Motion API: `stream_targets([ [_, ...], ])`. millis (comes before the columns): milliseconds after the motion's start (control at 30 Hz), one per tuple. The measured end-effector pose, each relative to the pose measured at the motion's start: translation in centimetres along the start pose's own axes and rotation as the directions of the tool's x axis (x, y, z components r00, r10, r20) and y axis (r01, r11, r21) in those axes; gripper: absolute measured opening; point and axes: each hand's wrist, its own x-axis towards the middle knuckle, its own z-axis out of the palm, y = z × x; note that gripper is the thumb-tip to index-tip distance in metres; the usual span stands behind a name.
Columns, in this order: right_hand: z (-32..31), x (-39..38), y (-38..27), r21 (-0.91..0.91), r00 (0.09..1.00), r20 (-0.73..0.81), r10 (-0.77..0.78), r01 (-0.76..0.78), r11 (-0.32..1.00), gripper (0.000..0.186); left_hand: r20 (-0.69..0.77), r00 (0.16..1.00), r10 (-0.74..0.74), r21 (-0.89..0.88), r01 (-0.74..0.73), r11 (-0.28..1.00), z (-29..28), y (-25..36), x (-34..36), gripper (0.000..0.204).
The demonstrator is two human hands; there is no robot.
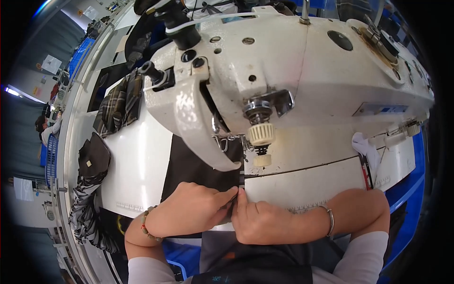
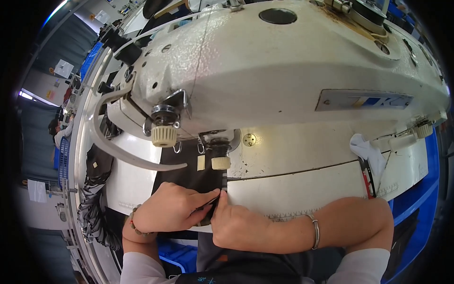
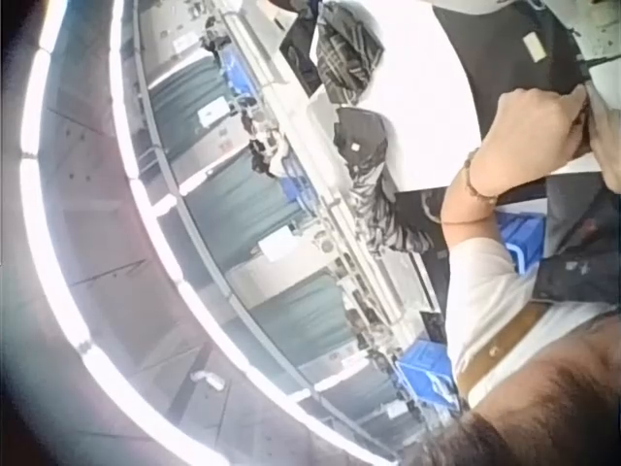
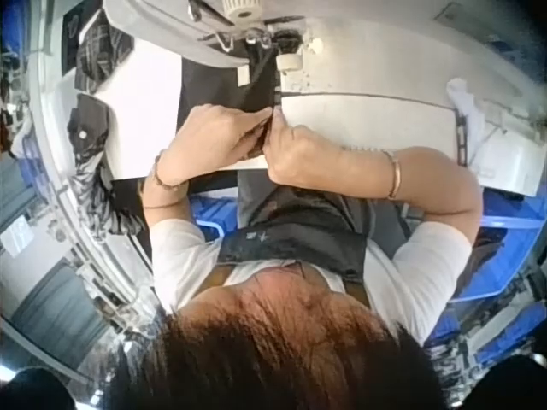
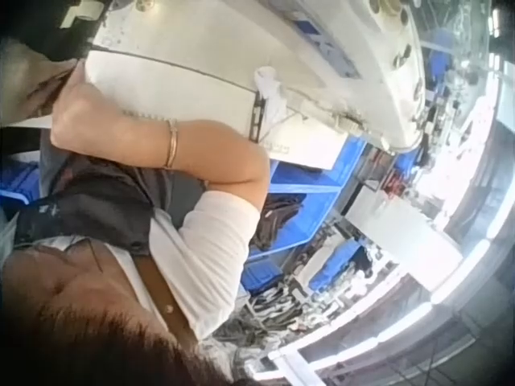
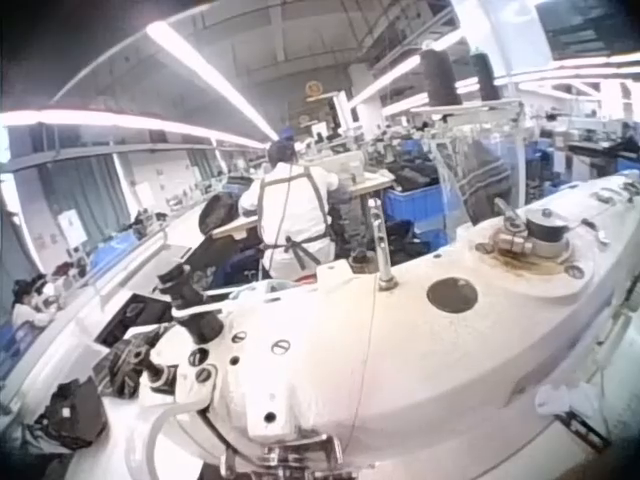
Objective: Sewing together fabric and leather components of a bag using an industrial sewing machine.
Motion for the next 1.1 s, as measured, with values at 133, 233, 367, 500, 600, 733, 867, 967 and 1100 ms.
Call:
stream_targets([
  [133,-0.3,0.1,0.2,0.002,0.999,0.028,-0.027,0.027,1.000,0.028,0.022,1.000,0.016,0.000,-0.016,1.000,-0.5,0.2,-0.1,0.037],
  [233,-0.3,0.0,0.0,0.006,0.999,0.047,-0.026,0.026,1.000,0.029,-0.068,0.994,0.081,0.035,-0.079,0.996,-0.3,0.2,0.0,0.032],
  [367,-0.4,-0.1,-0.4,0.033,1.000,0.015,-0.019,0.018,0.999,0.027,-0.220,0.964,0.149,-0.009,-0.154,0.988,0.6,-0.1,0.4,0.030],
  [500,-0.4,0.0,-0.5,0.042,1.000,0.018,-0.007,0.006,0.999,0.027,-0.176,0.974,0.144,0.010,-0.145,0.989,0.6,0.0,0.3,0.035],
  [600,-0.3,0.1,-0.3,0.039,0.999,0.036,-0.027,0.026,0.999,0.027,-0.179,0.974,0.139,0.005,-0.140,0.990,0.9,-0.3,0.4,0.037],
  [733,-0.6,0.0,-0.3,0.036,0.999,0.019,-0.026,0.025,0.999,0.025,-0.175,0.974,0.142,0.063,-0.133,0.989,0.6,0.0,0.4,0.033],
  [867,0.6,0.0,0.1,-0.039,1.000,0.012,0.010,-0.010,0.999,0.024,-0.259,0.960,0.111,0.092,-0.090,0.992,1.4,-1.0,1.5,0.028],
  [967,1.1,0.0,1.0,-0.057,1.000,0.010,0.019,-0.018,0.998,0.024,-0.310,0.944,0.114,0.130,-0.076,0.989,1.4,-1.3,2.3,0.028],
  [1100,1.6,0.4,1.8,-0.083,0.999,0.007,0.053,-0.053,0.995,0.025,-0.385,0.917,0.104,0.121,-0.061,0.991,1.9,-2.4,3.1,0.030],
])
